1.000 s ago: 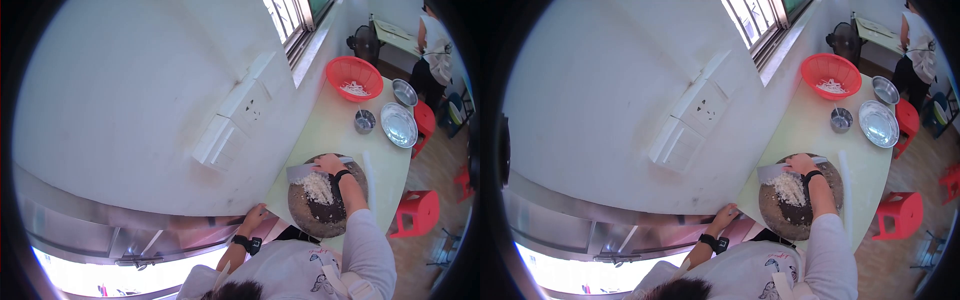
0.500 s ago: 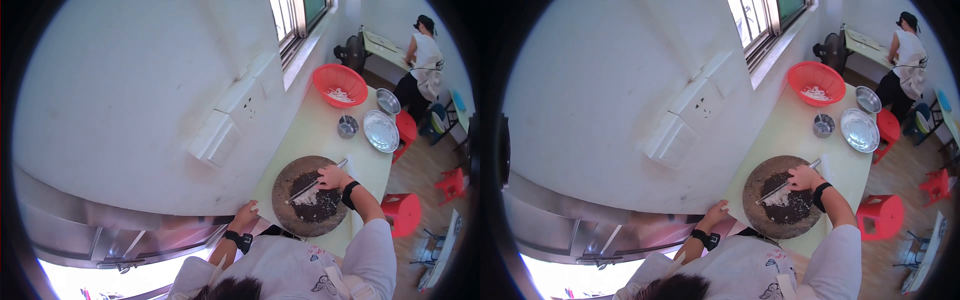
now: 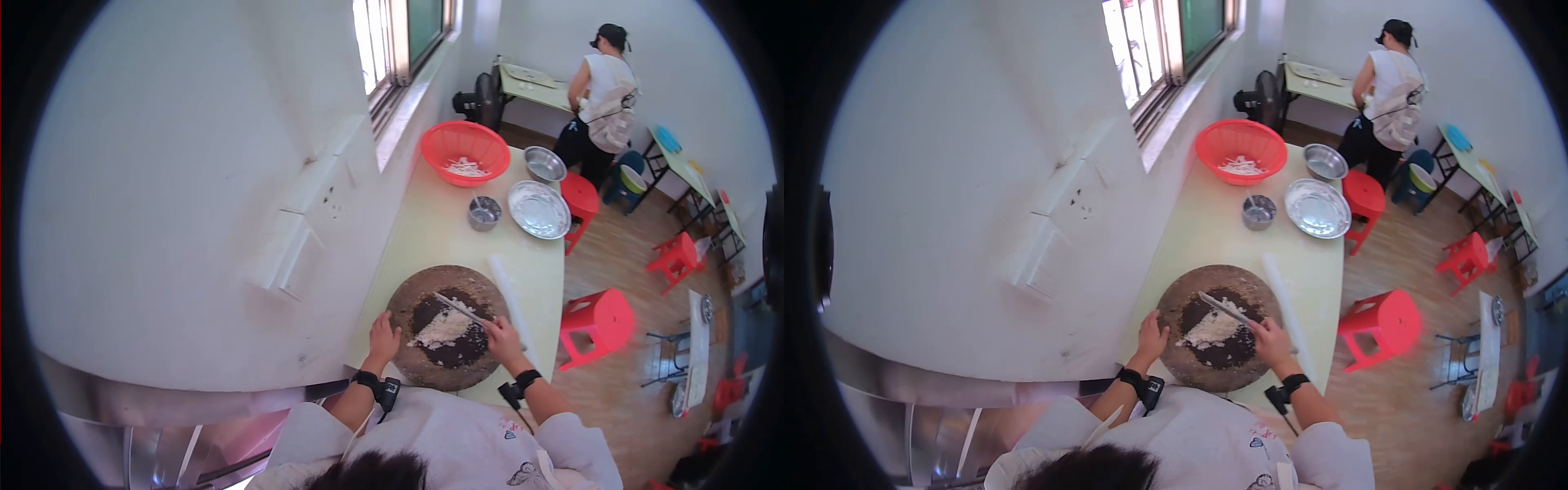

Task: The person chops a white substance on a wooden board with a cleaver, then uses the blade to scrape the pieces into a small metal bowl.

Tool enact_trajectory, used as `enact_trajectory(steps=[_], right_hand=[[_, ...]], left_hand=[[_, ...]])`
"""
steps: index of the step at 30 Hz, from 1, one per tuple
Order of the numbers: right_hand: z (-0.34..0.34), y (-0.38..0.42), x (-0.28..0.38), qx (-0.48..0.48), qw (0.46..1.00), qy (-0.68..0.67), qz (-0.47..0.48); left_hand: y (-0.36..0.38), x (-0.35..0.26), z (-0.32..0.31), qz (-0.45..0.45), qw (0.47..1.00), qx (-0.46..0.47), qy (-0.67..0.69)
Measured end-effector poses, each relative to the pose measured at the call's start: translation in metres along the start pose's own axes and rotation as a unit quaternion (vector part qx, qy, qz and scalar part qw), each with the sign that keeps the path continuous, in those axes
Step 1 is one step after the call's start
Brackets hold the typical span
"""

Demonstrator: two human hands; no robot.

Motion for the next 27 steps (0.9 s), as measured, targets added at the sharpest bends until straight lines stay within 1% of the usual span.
enact_trajectory(steps=[1, 2, 3, 4, 5, 6, 7, 8, 10, 11, 14, 16, 17, 18, 19, 20, 21, 22, 24, 27], right_hand=[[-0.008, 0.004, 0.001, -0.003, 0.999, -0.023, -0.031], [-0.017, 0.007, 0.001, -0.006, 0.997, -0.047, -0.061], [-0.029, 0.006, 0.004, 0.031, 0.995, -0.042, -0.081], [-0.031, 0.005, 0.007, 0.032, 0.995, -0.037, -0.085], [-0.038, 0.000, 0.010, 0.072, 0.992, -0.025, -0.101], [-0.045, -0.006, 0.013, 0.112, 0.987, -0.015, -0.115], [-0.043, -0.012, 0.020, 0.124, 0.985, -0.007, -0.117], [-0.045, -0.016, 0.025, 0.123, 0.986, -0.005, -0.115], [-0.047, -0.014, 0.030, 0.100, 0.986, 0.001, -0.134], [-0.054, -0.012, 0.030, 0.117, 0.986, 0.013, -0.116], [-0.055, -0.013, 0.025, 0.117, 0.986, 0.037, -0.116], [-0.045, -0.013, 0.033, 0.107, 0.987, 0.041, -0.111], [-0.041, -0.014, 0.036, 0.093, 0.989, 0.042, -0.110], [-0.047, -0.007, 0.034, 0.094, 0.989, 0.046, -0.109], [-0.055, -0.001, 0.034, 0.122, 0.985, 0.039, -0.111], [-0.058, 0.005, 0.031, 0.150, 0.981, 0.035, -0.115], [-0.061, 0.010, 0.027, 0.182, 0.973, 0.069, -0.124], [-0.058, 0.011, 0.030, 0.184, 0.972, 0.079, -0.125], [-0.053, 0.008, 0.038, 0.155, 0.981, 0.071, -0.097], [-0.053, 0.010, 0.047, 0.170, 0.979, 0.042, -0.104]], left_hand=[[-0.004, 0.002, -0.007, 0.023, 1.000, -0.011, -0.013], [-0.002, -0.004, -0.012, 0.016, 1.000, -0.003, -0.009], [-0.001, -0.003, -0.018, 0.053, 0.998, 0.023, -0.036], [0.000, -0.001, -0.022, 0.091, 0.993, 0.046, -0.064], [0.000, -0.001, -0.026, 0.088, 0.993, 0.049, -0.061], [0.001, 0.002, -0.030, 0.088, 0.990, 0.054, -0.093], [0.000, 0.004, -0.032, 0.089, 0.986, 0.058, -0.126], [0.000, 0.003, -0.030, 0.088, 0.987, 0.056, -0.124], [0.000, 0.002, -0.031, 0.088, 0.984, 0.069, -0.138], [0.001, 0.000, -0.030, 0.088, 0.985, 0.069, -0.134], [0.008, -0.009, -0.021, 0.086, 0.987, 0.057, -0.123], [0.011, -0.013, -0.014, 0.061, 0.985, 0.014, -0.160], [0.010, -0.009, -0.017, 0.061, 0.986, 0.013, -0.156], [0.010, -0.007, -0.020, 0.038, 0.985, -0.016, -0.166], [0.010, -0.012, -0.018, 0.014, 0.984, -0.041, -0.175], [0.010, -0.013, -0.019, 0.010, 0.985, -0.037, -0.168], [0.011, -0.012, -0.018, 0.015, 0.984, -0.045, -0.170], [0.012, -0.013, -0.014, 0.021, 0.983, -0.054, -0.171], [0.013, -0.012, -0.012, 0.016, 0.989, -0.068, -0.130], [0.014, -0.010, -0.007, 0.017, 0.992, -0.072, -0.105]])
Point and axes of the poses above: each hand's wrist, its own y-axis away from the middle knuckle, its own z-axis out of the back of the hand, x = y × z, the point moved 8 cm from there along -y, towards the middle knuckle, and after that the axes turned 15 degrees about z, right-handed, at the moved point
